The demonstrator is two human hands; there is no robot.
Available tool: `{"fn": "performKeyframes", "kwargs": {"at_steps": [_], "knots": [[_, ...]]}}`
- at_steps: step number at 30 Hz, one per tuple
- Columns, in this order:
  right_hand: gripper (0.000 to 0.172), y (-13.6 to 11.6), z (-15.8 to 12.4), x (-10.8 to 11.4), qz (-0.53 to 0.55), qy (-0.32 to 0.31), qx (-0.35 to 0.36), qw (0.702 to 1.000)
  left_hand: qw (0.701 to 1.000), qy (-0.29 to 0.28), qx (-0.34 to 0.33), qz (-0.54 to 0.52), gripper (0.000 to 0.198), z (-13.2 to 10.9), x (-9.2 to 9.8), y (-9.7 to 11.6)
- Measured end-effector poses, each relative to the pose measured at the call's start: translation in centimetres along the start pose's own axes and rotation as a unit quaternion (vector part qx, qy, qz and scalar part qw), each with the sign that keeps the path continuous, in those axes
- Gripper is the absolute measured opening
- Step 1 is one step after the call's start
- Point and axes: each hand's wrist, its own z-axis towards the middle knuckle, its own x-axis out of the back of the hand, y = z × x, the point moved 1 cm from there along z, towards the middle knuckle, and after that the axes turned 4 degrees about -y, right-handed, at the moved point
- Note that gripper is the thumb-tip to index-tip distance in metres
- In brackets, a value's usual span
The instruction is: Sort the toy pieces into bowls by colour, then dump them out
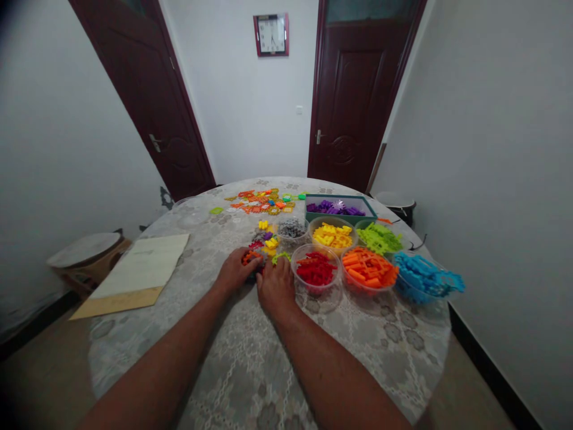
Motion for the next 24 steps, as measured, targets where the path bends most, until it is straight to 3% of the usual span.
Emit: {"fn": "performKeyframes", "kwargs": {"at_steps": [8,13,19,24], "knots": [[0.039,0.1,-0.3,0.1,0.032,0.007,0.017,0.999,0.998,0.056,0.038,-0.007,0.032,-1.3,0.4,0.5],[0.029,0.1,-0.3,0.0,0.05,0.012,0.02,0.998,0.998,0.036,0.045,-0.015,0.026,-1.9,0.3,1.9],[0.034,0.5,-0.3,0.1,0.093,0.007,0.029,0.995,0.995,-0.008,0.097,-0.037,0.025,-1.8,0.8,3.1],[0.029,0.7,-0.1,-0.1,0.128,0.002,0.035,0.991,0.995,-0.052,0.067,-0.06,0.019,-1.8,1.2,3.5]]}}
